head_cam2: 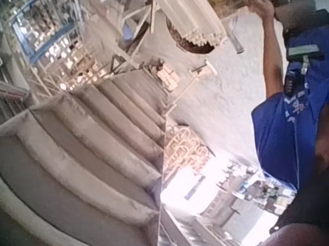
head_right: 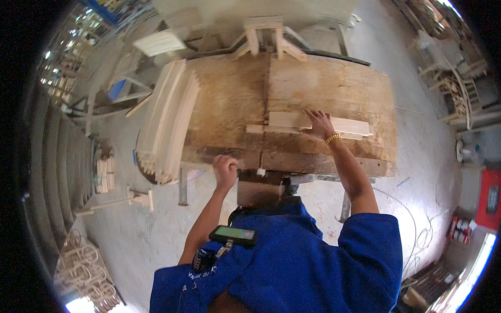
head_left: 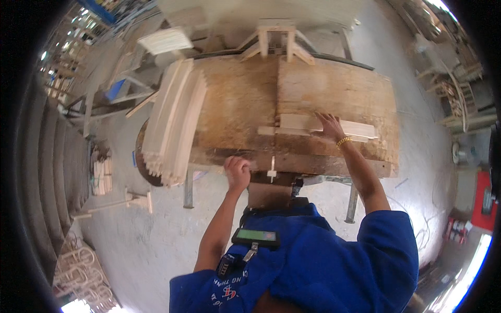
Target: The person uses a table saw to cut multiple pieces of light-colored wood. They feed the wood through the saw blade one at a time, then stack the cut pieces on a nearby pallet. The person also briefly moves a stack of wood to a different location on the floor.
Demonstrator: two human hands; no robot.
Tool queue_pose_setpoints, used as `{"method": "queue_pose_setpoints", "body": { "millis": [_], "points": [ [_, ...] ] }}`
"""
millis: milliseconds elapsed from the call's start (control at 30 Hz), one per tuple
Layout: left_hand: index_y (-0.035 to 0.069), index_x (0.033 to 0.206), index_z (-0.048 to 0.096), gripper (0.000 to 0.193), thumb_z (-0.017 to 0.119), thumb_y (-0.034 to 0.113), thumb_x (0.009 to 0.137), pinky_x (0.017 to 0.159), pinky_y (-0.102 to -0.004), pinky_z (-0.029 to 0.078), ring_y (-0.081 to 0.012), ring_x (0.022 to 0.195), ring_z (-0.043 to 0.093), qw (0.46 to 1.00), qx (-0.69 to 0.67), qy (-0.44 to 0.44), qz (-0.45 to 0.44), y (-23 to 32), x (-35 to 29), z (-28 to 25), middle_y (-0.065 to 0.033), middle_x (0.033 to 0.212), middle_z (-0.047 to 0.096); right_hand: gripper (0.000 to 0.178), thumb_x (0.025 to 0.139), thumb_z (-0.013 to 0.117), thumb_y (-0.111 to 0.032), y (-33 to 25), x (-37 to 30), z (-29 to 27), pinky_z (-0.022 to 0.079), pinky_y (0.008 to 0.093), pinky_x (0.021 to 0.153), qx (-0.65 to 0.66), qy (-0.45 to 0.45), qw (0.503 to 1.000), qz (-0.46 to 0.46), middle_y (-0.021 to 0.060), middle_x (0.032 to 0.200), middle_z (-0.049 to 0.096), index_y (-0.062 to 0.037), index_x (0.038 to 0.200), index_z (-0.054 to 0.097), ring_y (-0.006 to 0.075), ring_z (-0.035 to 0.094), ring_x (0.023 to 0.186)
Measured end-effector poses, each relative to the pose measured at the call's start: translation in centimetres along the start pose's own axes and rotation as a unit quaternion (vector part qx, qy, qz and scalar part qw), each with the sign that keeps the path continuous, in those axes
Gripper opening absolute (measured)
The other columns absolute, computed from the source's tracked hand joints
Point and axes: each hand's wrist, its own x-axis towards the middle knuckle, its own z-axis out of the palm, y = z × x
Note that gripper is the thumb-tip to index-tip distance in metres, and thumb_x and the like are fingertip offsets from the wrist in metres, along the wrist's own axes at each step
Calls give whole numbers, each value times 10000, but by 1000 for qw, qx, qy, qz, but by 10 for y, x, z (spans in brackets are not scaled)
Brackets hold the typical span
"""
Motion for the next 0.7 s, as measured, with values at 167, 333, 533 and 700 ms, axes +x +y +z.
{"method": "queue_pose_setpoints", "body": {
  "millis": [167,333,533,700],
  "points": [
    [73,667,562,142,526,-42,591,793,-415,394,-301,795,531,1000,-5,-29,-8,6,4,7,-79,727,558,646,785,648,-439,76,-26,-15,325,463,981,-22,1,999,-38,99,1305,502,-120,1317,469,271,429,1217],
    [78,679,567,154,527,-46,597,797,-421,393,-304,780,527,998,34,-37,-31,11,2,1,-80,727,557,620,806,600,-419,108,-27,-11,347,448,969,-140,47,985,-95,119,1271,513,-60,1295,469,289,443,1181],
    [110,682,559,110,598,12,651,789,-433,388,-304,782,515,1000,-2,-4,-17,3,5,11,-76,723,555,389,857,582,-144,200,-59,-35,373,426,977,7,228,972,56,176,1177,545,-28,1222,515,339,472,1128],
    [108,698,566,92,581,21,674,797,-435,396,-298,850,521,997,32,-44,-50,9,8,-17,-84,803,577,469,908,561,-148,212,-50,-33,443,381,888,150,236,954,108,172,1128,543,-72,1350,426,324,526,1034]
  ]
}}
